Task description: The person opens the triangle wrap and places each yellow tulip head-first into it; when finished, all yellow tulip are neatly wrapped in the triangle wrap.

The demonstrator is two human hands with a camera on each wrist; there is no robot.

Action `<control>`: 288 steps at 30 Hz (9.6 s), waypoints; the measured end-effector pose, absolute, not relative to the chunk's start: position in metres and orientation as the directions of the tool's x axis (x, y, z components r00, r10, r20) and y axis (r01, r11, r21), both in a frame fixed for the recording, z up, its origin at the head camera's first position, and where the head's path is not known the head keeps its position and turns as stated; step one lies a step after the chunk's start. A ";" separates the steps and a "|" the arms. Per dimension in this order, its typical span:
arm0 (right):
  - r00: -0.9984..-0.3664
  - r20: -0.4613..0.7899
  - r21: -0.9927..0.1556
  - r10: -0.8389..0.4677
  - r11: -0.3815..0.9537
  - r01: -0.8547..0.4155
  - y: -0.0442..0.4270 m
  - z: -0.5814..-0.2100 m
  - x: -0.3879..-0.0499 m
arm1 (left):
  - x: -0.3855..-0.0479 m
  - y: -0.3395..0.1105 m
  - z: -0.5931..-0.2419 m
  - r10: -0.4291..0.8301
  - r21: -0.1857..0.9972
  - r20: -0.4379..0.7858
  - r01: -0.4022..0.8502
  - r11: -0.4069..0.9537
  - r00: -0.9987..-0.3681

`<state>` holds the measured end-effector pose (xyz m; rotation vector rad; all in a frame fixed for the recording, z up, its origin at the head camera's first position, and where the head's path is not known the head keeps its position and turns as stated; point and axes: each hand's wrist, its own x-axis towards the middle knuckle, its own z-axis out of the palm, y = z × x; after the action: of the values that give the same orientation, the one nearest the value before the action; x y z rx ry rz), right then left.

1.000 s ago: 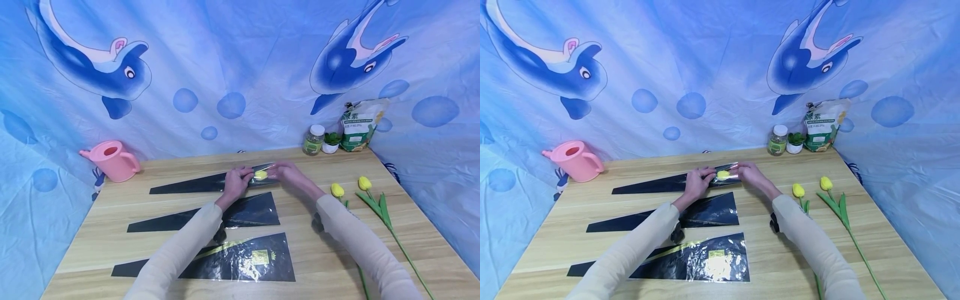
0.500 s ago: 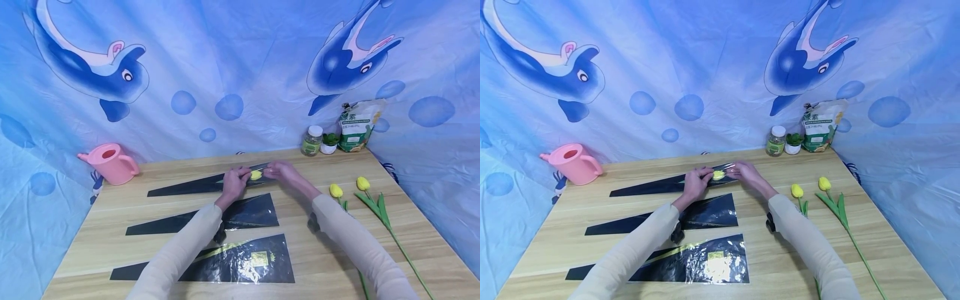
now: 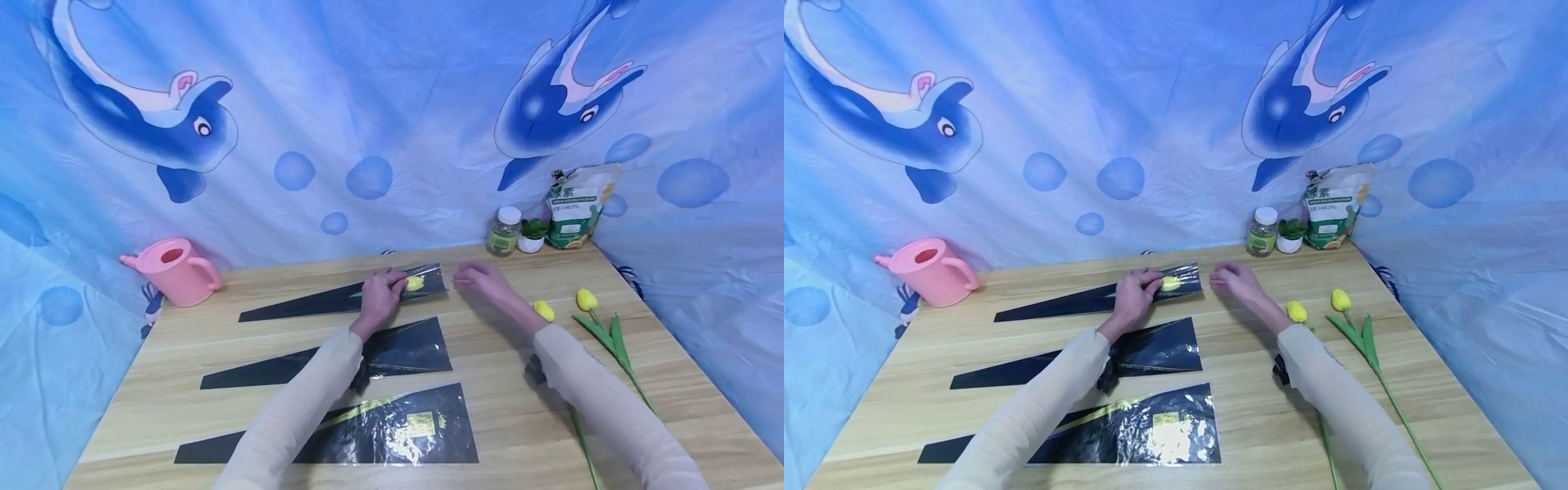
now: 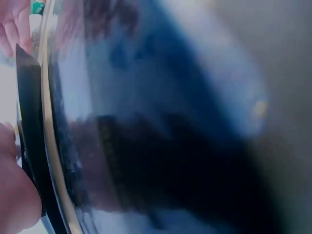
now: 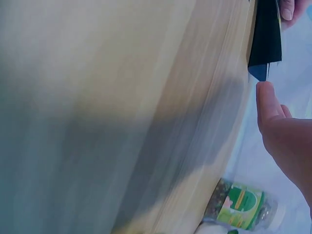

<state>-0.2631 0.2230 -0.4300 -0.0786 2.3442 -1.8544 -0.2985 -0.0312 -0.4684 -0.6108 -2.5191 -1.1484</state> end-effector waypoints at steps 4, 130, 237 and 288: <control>-0.986 -0.075 -0.959 -0.150 0.283 0.030 0.235 -0.427 -0.251 | -0.299 -0.031 -0.465 0.259 0.629 0.401 0.469 0.620 -0.879; -0.965 -0.249 -0.929 -0.089 0.305 0.211 0.190 -0.447 -0.200 | -0.191 -0.054 -0.481 0.264 0.731 0.512 0.576 0.365 -0.817; -0.964 -0.252 -0.652 0.088 0.721 0.237 0.317 -0.427 -0.065 | -0.202 -0.047 -0.477 0.371 0.632 0.511 0.631 0.449 -0.775; -0.936 0.030 -0.949 0.351 -0.285 -0.138 0.299 -0.398 -0.135 | -0.201 -0.046 -0.479 0.387 0.617 0.532 0.658 0.432 -0.753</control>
<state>-0.1348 0.2993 -0.3980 0.3229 2.0176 -2.7798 -0.2014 -0.0461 -0.4792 -0.8993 -2.3794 -1.2318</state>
